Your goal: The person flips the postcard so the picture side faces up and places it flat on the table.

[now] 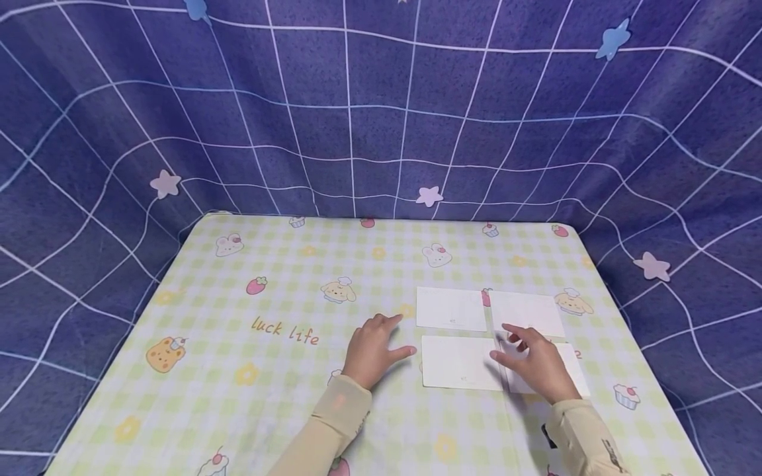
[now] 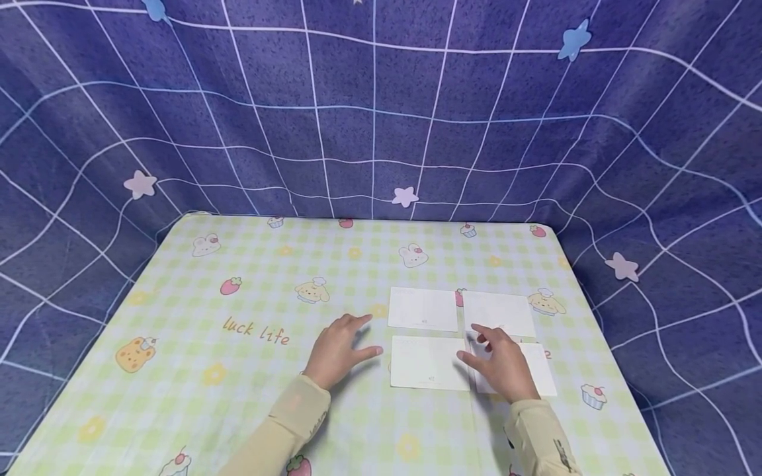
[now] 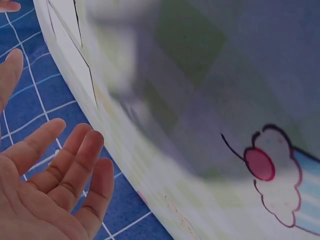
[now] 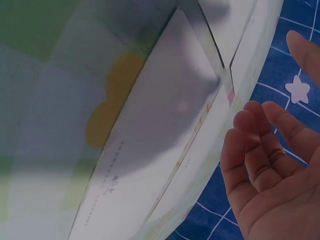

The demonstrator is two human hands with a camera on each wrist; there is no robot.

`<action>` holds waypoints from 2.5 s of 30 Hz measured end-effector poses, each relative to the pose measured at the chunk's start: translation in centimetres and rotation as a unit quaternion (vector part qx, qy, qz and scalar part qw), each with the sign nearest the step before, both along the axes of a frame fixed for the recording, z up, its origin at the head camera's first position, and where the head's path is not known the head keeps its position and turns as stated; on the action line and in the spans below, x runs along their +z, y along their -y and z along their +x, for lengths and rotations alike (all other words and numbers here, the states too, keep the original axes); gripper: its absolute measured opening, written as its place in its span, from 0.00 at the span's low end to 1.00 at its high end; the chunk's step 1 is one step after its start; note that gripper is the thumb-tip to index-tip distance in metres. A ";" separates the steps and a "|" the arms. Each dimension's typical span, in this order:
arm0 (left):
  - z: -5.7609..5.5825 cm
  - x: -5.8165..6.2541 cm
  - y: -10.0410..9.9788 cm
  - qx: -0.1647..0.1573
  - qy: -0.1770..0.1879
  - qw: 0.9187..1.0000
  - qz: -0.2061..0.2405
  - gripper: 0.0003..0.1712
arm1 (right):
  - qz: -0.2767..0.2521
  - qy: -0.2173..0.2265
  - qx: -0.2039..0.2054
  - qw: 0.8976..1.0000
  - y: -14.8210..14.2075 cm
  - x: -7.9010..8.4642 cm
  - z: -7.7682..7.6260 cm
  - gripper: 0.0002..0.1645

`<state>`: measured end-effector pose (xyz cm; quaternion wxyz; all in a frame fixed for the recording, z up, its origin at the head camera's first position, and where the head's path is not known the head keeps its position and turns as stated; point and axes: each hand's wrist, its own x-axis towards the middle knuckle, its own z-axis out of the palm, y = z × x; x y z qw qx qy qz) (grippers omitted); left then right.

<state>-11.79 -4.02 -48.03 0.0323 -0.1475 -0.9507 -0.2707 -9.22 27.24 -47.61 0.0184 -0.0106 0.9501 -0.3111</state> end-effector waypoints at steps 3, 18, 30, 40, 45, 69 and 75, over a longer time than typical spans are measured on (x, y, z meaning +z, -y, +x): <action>0.1 0.0 -0.3 -0.003 0.006 1.000 -0.003 0.39 | 0.007 0.007 0.000 1.000 0.1 -0.2 0.0 0.40; 0.5 -0.4 -1.7 -0.023 0.014 0.999 -0.027 0.40 | 0.020 0.025 0.010 0.999 0.7 -0.7 0.0 0.41; 0.6 -0.5 -2.8 -0.041 0.030 0.996 -0.073 0.45 | 0.025 0.040 0.018 0.999 0.9 -0.8 -0.3 0.42; 0.7 -0.7 -3.7 -0.054 0.033 0.992 -0.108 0.46 | 0.038 0.046 0.030 0.998 0.9 -0.8 -0.5 0.43; 0.8 -0.7 -4.0 -0.058 0.025 0.988 -0.138 0.47 | 0.045 0.046 0.039 0.997 0.8 -0.9 -0.5 0.44; 0.9 -1.4 -4.6 -0.062 -0.005 0.978 -0.199 0.44 | 0.081 0.074 0.040 0.993 1.2 -0.8 -1.0 0.44; 1.1 -1.4 -4.8 -0.057 0.004 0.979 -0.194 0.45 | 0.084 0.076 0.030 0.993 1.3 -1.0 -1.0 0.42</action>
